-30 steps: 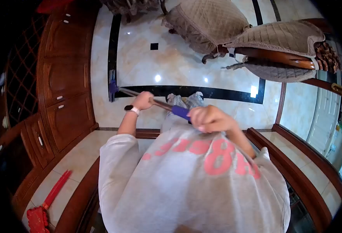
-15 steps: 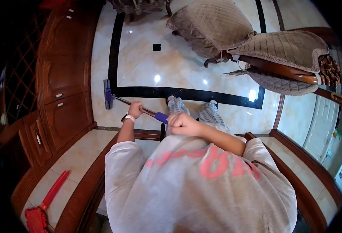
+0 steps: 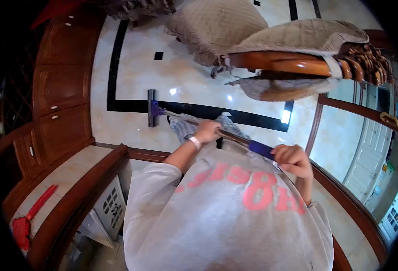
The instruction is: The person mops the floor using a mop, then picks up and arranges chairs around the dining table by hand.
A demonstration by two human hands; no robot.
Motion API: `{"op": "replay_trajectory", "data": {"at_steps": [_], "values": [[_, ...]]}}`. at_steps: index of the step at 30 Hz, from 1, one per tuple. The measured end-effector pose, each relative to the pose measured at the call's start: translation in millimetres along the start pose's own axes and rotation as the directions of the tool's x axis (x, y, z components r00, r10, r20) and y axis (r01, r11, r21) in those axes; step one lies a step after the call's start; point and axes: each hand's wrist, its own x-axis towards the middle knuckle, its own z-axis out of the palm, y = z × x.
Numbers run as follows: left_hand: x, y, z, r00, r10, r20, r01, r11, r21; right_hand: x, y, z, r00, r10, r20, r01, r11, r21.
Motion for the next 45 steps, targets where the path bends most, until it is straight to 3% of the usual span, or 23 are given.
{"op": "replay_trajectory", "data": {"at_steps": [2,5,6,8,9,11,15,17,18,20,23,24,26,27,29,31,32,33,35,39,41,43,45], "values": [[29.9,44.9,37.3,0.999,0.044,-0.018,-0.044,0.999,-0.012,-34.3,-28.1,-29.3,0.987,-0.095,-0.126,0.103,0.993,0.059],[56.1,84.9,38.4,0.981,0.136,0.137,-0.134,0.991,-0.025,-44.1,-53.5,-65.6,0.919,-0.342,0.195,0.281,0.917,0.285],[57.1,93.4,33.1,0.973,0.139,0.183,-0.130,0.990,-0.060,-40.1,-56.3,-63.3,0.918,-0.344,0.194,0.281,0.914,0.292],[51.5,92.3,27.9,0.969,0.163,0.185,-0.141,0.982,-0.126,-25.6,-57.6,-55.1,0.801,-0.489,0.346,0.384,0.862,0.330],[40.8,94.0,17.9,0.972,0.153,0.180,-0.132,0.983,-0.126,-21.4,-46.8,-58.5,0.728,-0.458,0.511,0.287,0.880,0.379],[13.3,100.7,-8.9,0.982,0.050,0.180,-0.043,0.998,-0.046,5.3,-39.7,-28.3,0.631,-0.528,0.568,0.129,0.793,0.595],[-30.6,68.2,-41.9,0.991,-0.035,0.133,0.039,0.999,-0.030,47.9,-32.2,8.6,0.548,-0.549,0.631,0.063,0.780,0.623],[-54.9,41.1,-69.8,0.996,-0.006,0.092,-0.005,0.993,0.119,66.8,-13.8,30.6,0.565,-0.556,0.609,0.037,0.755,0.655],[-70.5,17.0,-78.1,0.993,-0.049,0.105,0.033,0.989,0.143,77.5,-6.7,50.5,0.648,-0.527,0.550,0.037,0.743,0.669],[-106.7,-27.4,-104.6,0.983,-0.136,0.124,0.110,0.974,0.196,105.2,12.7,85.8,0.654,-0.438,0.617,-0.028,0.801,0.598],[-166.3,-89.6,-142.2,0.955,-0.291,0.063,0.263,0.924,0.277,144.4,46.0,156.8,0.785,-0.321,0.530,0.033,0.875,0.482],[-186.4,-113.6,-148.9,0.937,-0.349,0.035,0.327,0.906,0.268,156.3,61.2,179.9,0.799,-0.266,0.540,-0.045,0.868,0.495],[-220.7,-151.2,-161.4,0.917,-0.399,0.010,0.383,0.885,0.266,176.6,101.8,223.0,0.793,-0.236,0.562,-0.003,0.920,0.391],[-235.3,-165.4,-167.2,0.898,-0.439,-0.003,0.423,0.863,0.276,184.2,112.8,242.6,0.834,-0.238,0.497,0.028,0.920,0.392],[-253.2,-186.7,-165.9,0.876,-0.482,-0.009,0.465,0.840,0.279,180.4,148.4,273.8,0.910,-0.142,0.389,0.065,0.977,0.204],[-254.7,-199.0,-156.6,0.842,-0.538,-0.039,0.523,0.796,0.305,172.4,150.0,278.2,0.951,-0.117,0.285,0.055,0.975,0.217],[-254.3,-202.1,-149.3,0.886,-0.455,-0.092,0.460,0.834,0.305,171.5,150.5,276.7,0.978,-0.106,0.178,0.062,0.970,0.233],[-248.8,-200.2,-144.6,0.886,-0.453,-0.099,0.461,0.834,0.304,170.6,144.8,272.2,0.977,-0.109,0.184,0.065,0.971,0.230],[-241.9,-192.7,-131.3,0.898,-0.409,-0.163,0.432,0.888,0.155,158.7,132.0,260.4,0.970,0.150,0.189,-0.197,0.946,0.259],[-230.4,-182.1,-96.7,0.898,-0.421,-0.126,0.439,0.864,0.246,126.7,121.4,236.9,0.968,0.163,0.190,-0.206,0.949,0.240],[-212.4,-161.6,-78.5,0.906,-0.396,-0.152,0.420,0.886,0.198,114.3,114.8,212.0,0.978,0.114,0.176,-0.159,0.949,0.273],[-188.3,-128.0,-61.2,0.888,-0.410,-0.208,0.440,0.890,0.122,97.3,102.3,175.5,0.947,0.217,0.238,-0.270,0.938,0.217],[-159.8,-115.9,-30.8,0.895,-0.421,-0.146,0.442,0.879,0.180,73.4,95.0,136.0,0.955,0.177,0.239,-0.228,0.952,0.205]]}}
